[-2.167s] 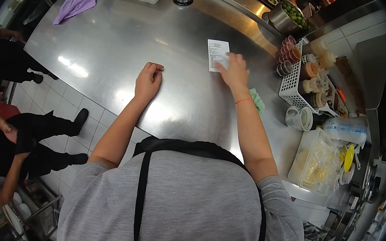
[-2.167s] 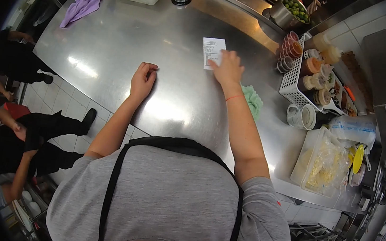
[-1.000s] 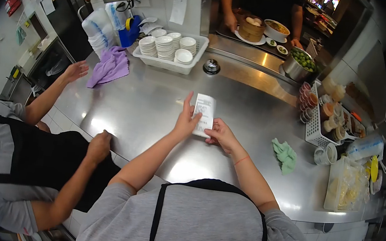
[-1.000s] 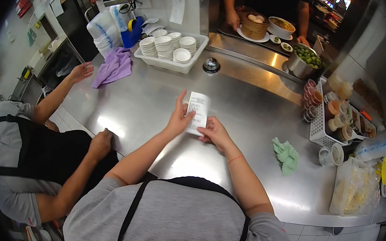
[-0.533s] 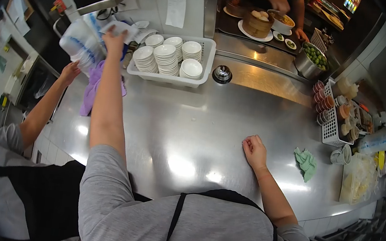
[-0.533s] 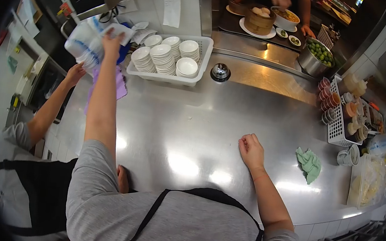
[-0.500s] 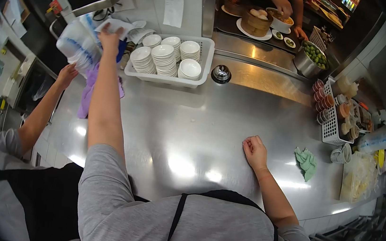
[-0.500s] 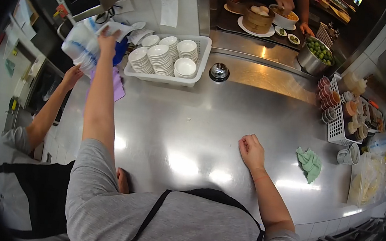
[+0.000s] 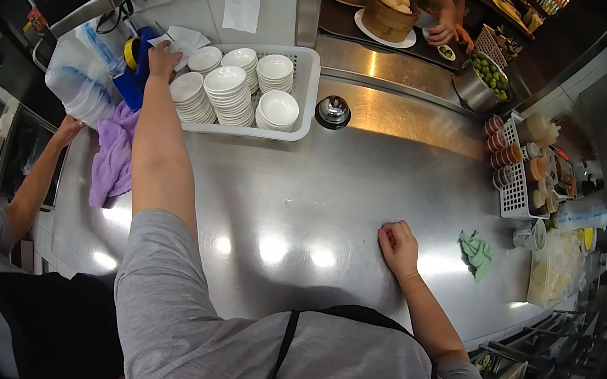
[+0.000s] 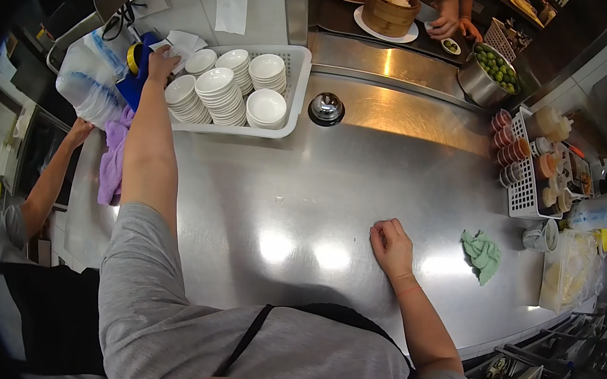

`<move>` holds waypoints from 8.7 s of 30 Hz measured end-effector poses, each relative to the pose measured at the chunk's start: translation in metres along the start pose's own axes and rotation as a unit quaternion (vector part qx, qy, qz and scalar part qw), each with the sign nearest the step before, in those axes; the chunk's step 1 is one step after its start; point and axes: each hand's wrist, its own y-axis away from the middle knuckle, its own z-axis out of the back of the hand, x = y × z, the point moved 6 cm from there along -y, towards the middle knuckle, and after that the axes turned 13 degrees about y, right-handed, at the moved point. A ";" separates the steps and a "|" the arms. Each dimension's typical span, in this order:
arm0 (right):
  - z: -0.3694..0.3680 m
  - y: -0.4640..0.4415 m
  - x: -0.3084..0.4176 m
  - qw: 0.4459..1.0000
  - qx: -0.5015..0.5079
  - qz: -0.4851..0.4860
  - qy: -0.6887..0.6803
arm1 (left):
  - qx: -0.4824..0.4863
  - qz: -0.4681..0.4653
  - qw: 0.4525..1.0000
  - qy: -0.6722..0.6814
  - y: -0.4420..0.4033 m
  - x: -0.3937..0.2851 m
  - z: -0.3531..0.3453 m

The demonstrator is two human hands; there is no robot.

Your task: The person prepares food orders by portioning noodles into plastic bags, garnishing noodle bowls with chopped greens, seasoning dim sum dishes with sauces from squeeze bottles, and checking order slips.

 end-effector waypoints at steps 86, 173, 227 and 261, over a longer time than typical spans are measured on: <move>0.418 0.391 -0.549 0.955 -0.066 -0.165 -0.236 | 0.045 -0.130 0.828 0.543 0.748 -0.670 -0.306; 0.568 0.180 -0.600 0.961 0.117 0.212 -0.131 | 0.164 -0.199 0.918 0.302 0.885 -0.832 -0.409; 0.457 0.203 -0.486 0.844 0.162 0.404 -0.315 | 0.096 -0.034 0.673 0.733 0.811 -0.849 -0.417; 0.527 0.162 -0.608 0.943 0.199 0.264 -0.033 | 0.213 -0.293 0.915 -0.176 0.824 -0.813 -0.480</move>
